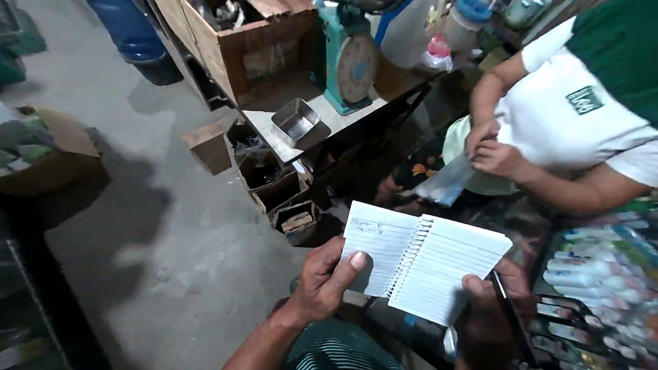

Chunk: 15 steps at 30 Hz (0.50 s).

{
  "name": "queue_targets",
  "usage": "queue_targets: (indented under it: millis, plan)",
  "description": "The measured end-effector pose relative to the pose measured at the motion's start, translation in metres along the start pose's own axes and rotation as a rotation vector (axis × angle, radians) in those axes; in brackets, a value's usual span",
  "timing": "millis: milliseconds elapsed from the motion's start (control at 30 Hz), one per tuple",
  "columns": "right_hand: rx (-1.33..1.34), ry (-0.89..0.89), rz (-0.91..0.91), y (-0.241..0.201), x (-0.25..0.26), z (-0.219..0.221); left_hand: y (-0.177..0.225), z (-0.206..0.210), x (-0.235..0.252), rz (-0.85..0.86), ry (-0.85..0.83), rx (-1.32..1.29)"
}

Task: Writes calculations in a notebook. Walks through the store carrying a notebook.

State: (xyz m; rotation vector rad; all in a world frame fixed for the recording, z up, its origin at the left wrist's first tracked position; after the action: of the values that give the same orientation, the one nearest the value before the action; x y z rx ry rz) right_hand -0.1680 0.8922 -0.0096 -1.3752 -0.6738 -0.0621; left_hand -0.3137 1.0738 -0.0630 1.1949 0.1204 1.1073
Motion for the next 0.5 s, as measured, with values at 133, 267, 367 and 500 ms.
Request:
queue_targets:
  millis: [133, 267, 367, 500]
  plan:
    - [0.004, 0.035, -0.033, -0.014, -0.026, -0.035, 0.008, 0.024, -0.033, 0.029, -0.027, 0.005]
    - [-0.07, 0.107, 0.005, -0.024, -0.071, -0.091, 0.012, 0.055, -0.085, 0.003, -0.062, -0.001]
    - [-0.09, 0.172, 0.093, -0.03, -0.115, -0.129, 0.015, 0.075, -0.131, -0.022, -0.091, 0.009]
    - [-0.073, 0.242, 0.138, -0.039, -0.162, -0.164, 0.02, 0.099, -0.177, -0.075, -0.141, -0.002]
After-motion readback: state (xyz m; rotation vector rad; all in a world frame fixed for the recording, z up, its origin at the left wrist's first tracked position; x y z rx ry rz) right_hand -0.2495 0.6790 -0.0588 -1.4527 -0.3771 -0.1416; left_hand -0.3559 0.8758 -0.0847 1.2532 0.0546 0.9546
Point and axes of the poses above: each hand's wrist, its own x-axis towards the middle knuckle, its own z-axis out of the palm, y = z × x, the point moved 10 cm from there along x, towards the middle knuckle, and after that the axes turned 12 degrees about y, right-handed, at the moved point
